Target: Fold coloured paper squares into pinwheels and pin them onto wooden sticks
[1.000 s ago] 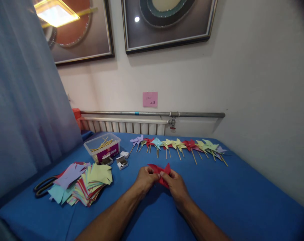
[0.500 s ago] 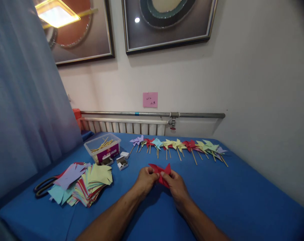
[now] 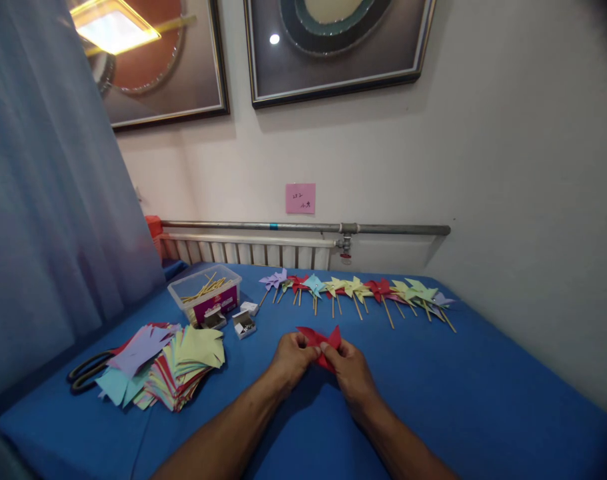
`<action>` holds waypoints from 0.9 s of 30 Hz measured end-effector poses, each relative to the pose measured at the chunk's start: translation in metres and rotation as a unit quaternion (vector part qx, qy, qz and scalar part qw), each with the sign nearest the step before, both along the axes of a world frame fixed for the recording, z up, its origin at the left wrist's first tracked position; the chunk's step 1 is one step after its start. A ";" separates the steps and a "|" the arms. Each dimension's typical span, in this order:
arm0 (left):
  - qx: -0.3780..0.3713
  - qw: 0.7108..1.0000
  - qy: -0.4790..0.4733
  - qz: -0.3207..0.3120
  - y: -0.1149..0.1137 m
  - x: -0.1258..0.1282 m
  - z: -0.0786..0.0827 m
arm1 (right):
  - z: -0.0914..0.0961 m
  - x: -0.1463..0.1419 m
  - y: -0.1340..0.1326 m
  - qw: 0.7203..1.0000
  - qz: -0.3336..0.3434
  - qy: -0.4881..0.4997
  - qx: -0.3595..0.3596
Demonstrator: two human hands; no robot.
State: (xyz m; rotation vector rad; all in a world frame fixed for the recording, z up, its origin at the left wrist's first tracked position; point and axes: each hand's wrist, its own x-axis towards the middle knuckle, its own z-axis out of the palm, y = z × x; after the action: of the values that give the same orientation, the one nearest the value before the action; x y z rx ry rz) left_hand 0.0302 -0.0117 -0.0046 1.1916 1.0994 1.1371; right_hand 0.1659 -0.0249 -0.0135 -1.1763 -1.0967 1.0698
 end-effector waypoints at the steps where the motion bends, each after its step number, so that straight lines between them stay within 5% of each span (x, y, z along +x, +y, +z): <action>1: -0.001 1.000 0.004 0.004 0.000 0.000 0.000 | 0.000 0.000 0.000 1.000 0.004 0.005 0.000; 27: -0.016 1.000 -0.012 0.016 -0.003 0.002 0.008 | 0.006 0.003 -0.001 1.000 0.013 0.018 -0.012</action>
State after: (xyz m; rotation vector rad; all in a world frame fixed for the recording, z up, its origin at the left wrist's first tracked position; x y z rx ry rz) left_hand 0.0325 -0.0146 0.0030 1.1356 1.1178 1.1524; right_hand 0.1688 -0.0257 -0.0071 -1.1606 -1.0770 1.1222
